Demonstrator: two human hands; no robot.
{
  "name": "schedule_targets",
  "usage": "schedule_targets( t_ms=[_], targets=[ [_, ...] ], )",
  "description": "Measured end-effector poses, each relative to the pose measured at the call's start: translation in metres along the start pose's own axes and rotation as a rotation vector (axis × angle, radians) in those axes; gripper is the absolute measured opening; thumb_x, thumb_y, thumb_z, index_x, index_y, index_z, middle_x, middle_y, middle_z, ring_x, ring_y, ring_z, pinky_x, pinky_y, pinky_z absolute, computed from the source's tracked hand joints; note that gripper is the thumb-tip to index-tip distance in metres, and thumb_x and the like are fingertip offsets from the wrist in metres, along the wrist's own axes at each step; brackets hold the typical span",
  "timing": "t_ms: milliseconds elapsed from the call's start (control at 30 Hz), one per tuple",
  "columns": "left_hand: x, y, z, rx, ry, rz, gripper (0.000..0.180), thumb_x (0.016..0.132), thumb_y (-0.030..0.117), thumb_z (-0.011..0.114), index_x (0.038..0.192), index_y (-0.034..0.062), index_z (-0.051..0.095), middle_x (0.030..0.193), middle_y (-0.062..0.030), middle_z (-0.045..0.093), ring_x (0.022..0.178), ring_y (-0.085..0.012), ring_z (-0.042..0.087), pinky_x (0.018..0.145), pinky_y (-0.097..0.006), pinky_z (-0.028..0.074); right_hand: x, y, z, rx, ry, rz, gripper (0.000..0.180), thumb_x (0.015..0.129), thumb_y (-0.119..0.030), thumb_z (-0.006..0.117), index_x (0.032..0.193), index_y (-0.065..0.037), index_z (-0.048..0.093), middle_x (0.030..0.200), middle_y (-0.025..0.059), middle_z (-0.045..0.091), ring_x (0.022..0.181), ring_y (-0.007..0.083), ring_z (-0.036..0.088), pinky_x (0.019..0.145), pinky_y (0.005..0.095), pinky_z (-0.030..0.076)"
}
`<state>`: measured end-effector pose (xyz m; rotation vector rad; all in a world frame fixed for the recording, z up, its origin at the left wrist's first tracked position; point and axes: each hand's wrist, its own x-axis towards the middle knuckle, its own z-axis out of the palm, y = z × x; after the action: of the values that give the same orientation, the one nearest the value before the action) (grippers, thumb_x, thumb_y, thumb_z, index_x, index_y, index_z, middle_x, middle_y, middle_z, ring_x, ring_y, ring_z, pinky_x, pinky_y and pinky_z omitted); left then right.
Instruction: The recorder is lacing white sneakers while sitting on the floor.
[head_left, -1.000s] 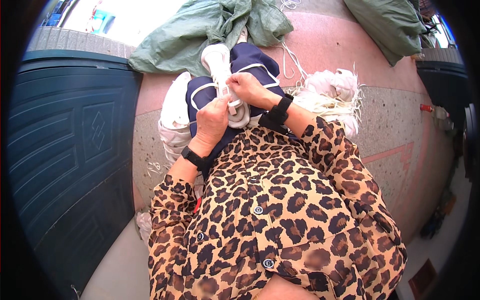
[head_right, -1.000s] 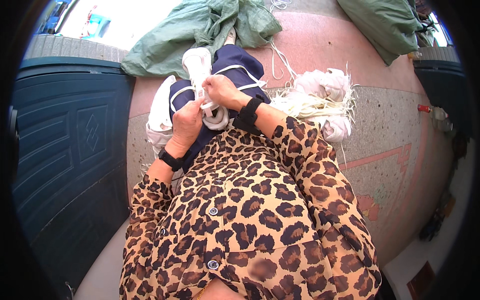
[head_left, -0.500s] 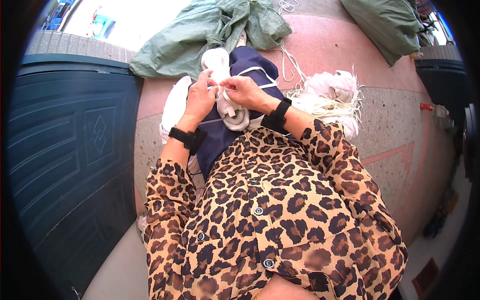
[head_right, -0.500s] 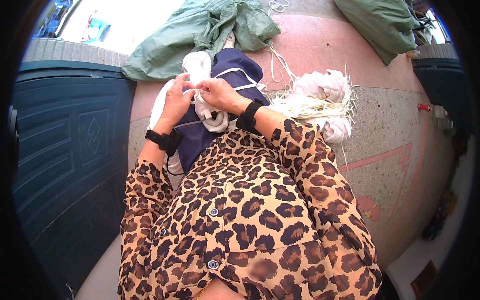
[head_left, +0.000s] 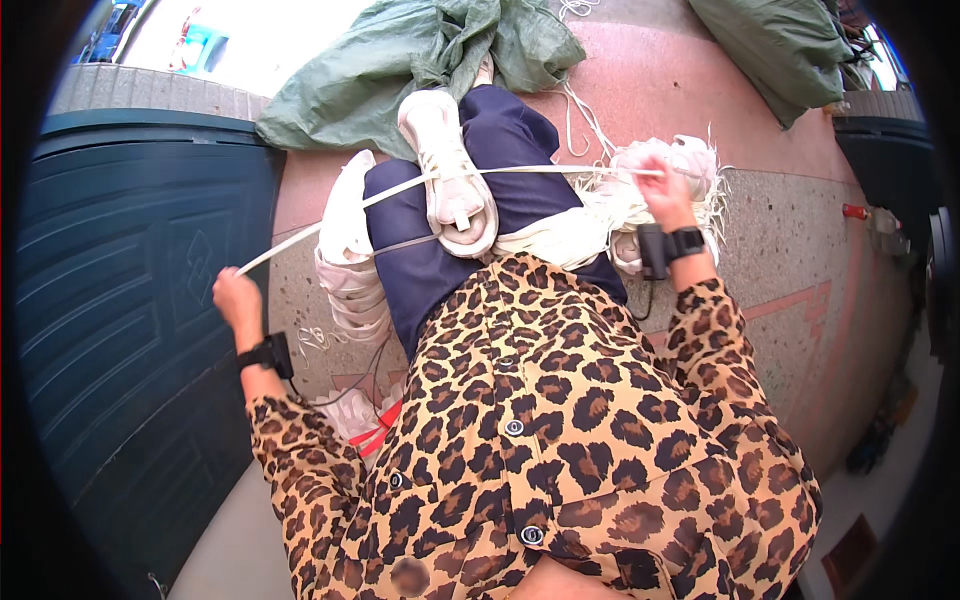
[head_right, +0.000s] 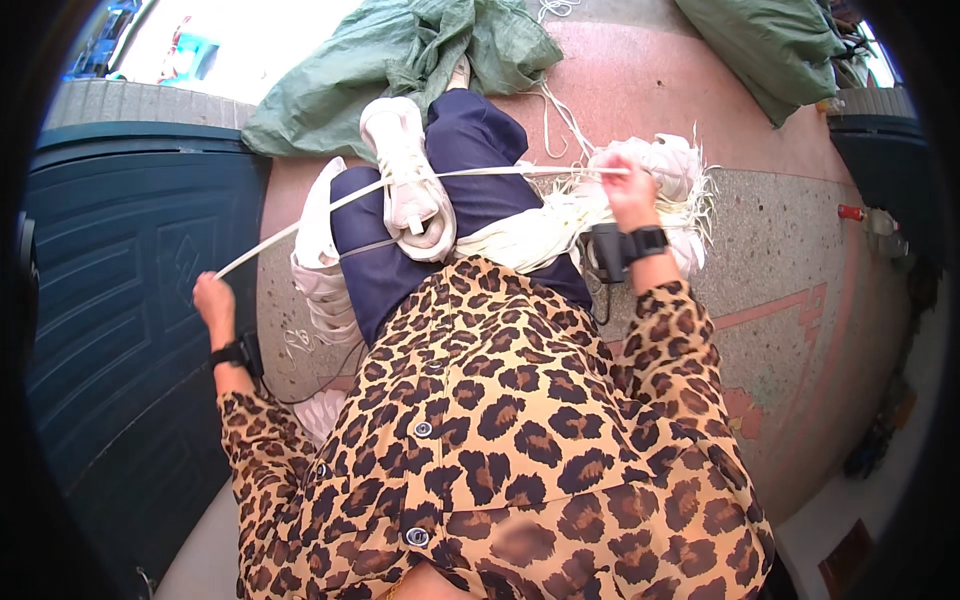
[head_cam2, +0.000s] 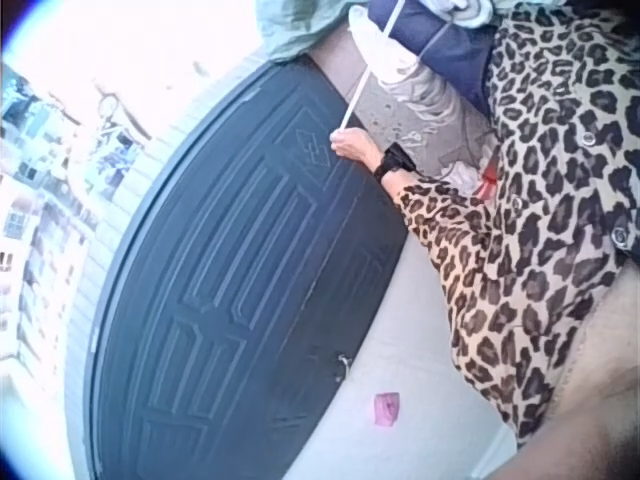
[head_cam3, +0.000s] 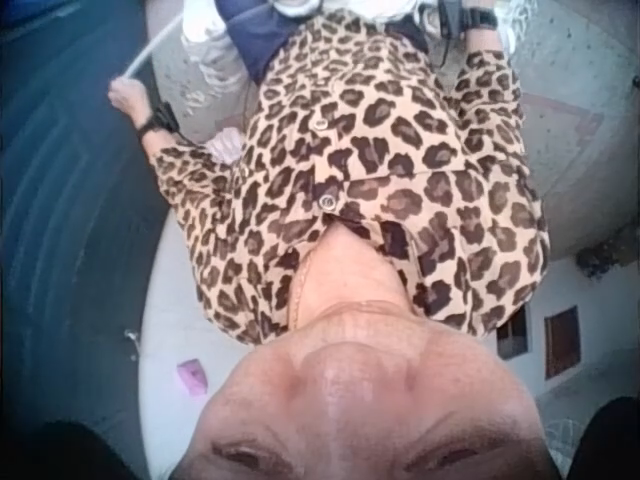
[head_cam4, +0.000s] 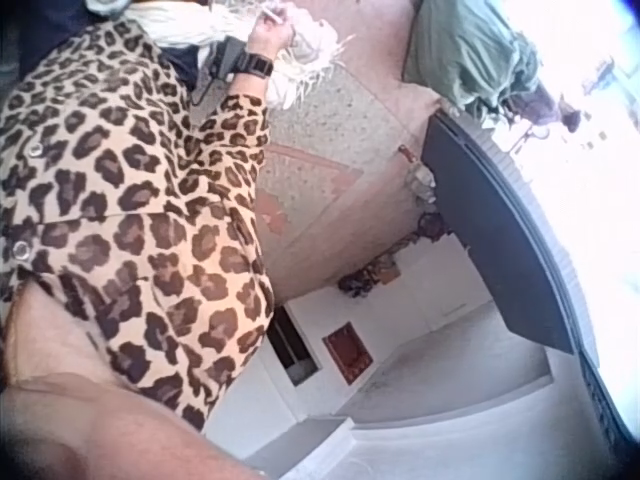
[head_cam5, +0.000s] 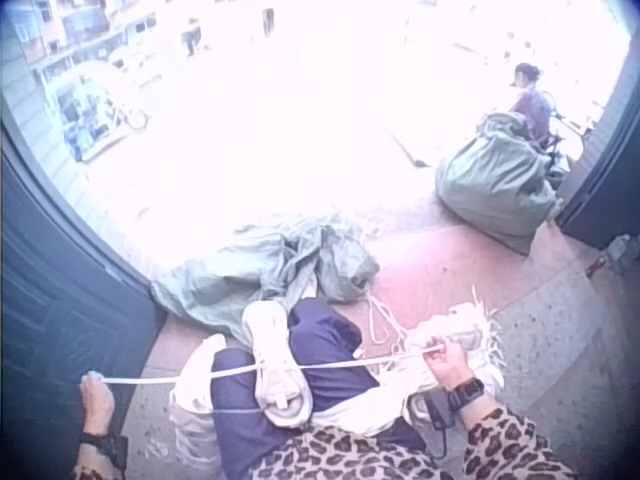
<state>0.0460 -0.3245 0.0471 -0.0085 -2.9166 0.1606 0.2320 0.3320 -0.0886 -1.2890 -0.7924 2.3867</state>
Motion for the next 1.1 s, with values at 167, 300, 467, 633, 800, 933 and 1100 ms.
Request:
schedule_targets(
  t_ms=[167,300,467,633,800,933,1100],
  targets=[
    [-0.015,-0.024,-0.031,-1.162,0.008,-0.941,0.019,0.089,0.019,0.042,0.101,0.0051,0.047,0.097,-0.0118,0.056,0.089,-0.0256,0.056,0.073,-0.044,0.047,-0.038,-0.025,0.012,0.171,0.286,0.075,0.014,0.089,-0.010,0.040,0.076,-0.006,0.044,0.057,0.0017,0.041,0.051,0.0135,0.042,0.053,0.0278,0.042],
    [0.006,-0.036,-0.060,-2.223,0.009,-0.766,0.015,0.092,0.012,0.036,0.098,-0.0004,0.043,0.079,-0.0109,0.053,0.079,-0.0215,0.053,0.082,-0.039,0.045,-0.032,-0.045,0.034,0.179,-0.040,-0.053,0.007,0.089,-0.013,0.040,0.083,-0.010,0.042,0.055,-0.0032,0.035,0.043,0.0081,0.030,0.044,0.0254,0.030],
    [0.030,0.036,-0.075,-1.810,-0.135,-0.509,0.020,0.088,0.015,0.049,0.105,0.0048,0.045,0.062,0.0026,0.036,0.048,-0.0050,0.031,0.041,-0.019,0.028,-0.039,-0.056,0.093,-0.411,-0.048,-0.441,0.012,0.086,-0.018,0.047,0.090,-0.008,0.052,0.062,-0.0010,0.048,0.044,0.0076,0.039,0.043,0.0269,0.037],
    [0.015,0.135,-0.050,-1.564,-0.425,-0.366,0.037,0.083,0.007,0.053,0.116,-0.0003,0.040,0.065,0.0023,0.043,0.049,-0.0041,0.039,0.041,-0.018,0.033,-0.075,0.026,0.176,-1.001,-0.541,-0.551,0.012,0.081,-0.012,0.053,0.086,-0.002,0.058,0.073,0.0044,0.058,0.062,0.0129,0.053,0.058,0.0268,0.045],
    [-0.008,0.200,-0.048,-1.538,-0.661,-0.197,0.042,0.080,0.011,0.058,0.117,-0.0030,0.042,0.078,-0.0063,0.060,0.058,-0.0080,0.055,0.052,-0.018,0.042,-0.099,0.099,0.219,-1.320,-0.928,-0.861,0.015,0.075,-0.007,0.054,0.089,-0.002,0.052,0.071,0.0140,0.057,0.070,0.0238,0.059,0.062,0.0326,0.045],
    [-0.014,0.217,-0.045,-1.467,-0.786,-0.172,0.034,0.080,0.010,0.057,0.110,-0.0031,0.049,0.080,-0.0062,0.062,0.060,-0.0081,0.057,0.053,-0.019,0.043,-0.100,0.110,0.230,-1.501,-1.018,-0.951,0.017,0.072,-0.007,0.052,0.089,-0.005,0.052,0.074,0.0184,0.058,0.075,0.0346,0.058,0.064,0.0387,0.045],
    [-0.012,0.237,-0.053,-1.415,-0.858,-0.188,0.027,0.082,0.009,0.056,0.105,-0.0024,0.050,0.079,-0.0064,0.061,0.059,-0.0082,0.057,0.051,-0.017,0.043,-0.099,0.104,0.232,-1.438,-0.977,-0.878,0.020,0.069,-0.005,0.054,0.089,-0.005,0.051,0.076,0.0173,0.058,0.076,0.0333,0.058,0.066,0.0376,0.045]
  ],
)
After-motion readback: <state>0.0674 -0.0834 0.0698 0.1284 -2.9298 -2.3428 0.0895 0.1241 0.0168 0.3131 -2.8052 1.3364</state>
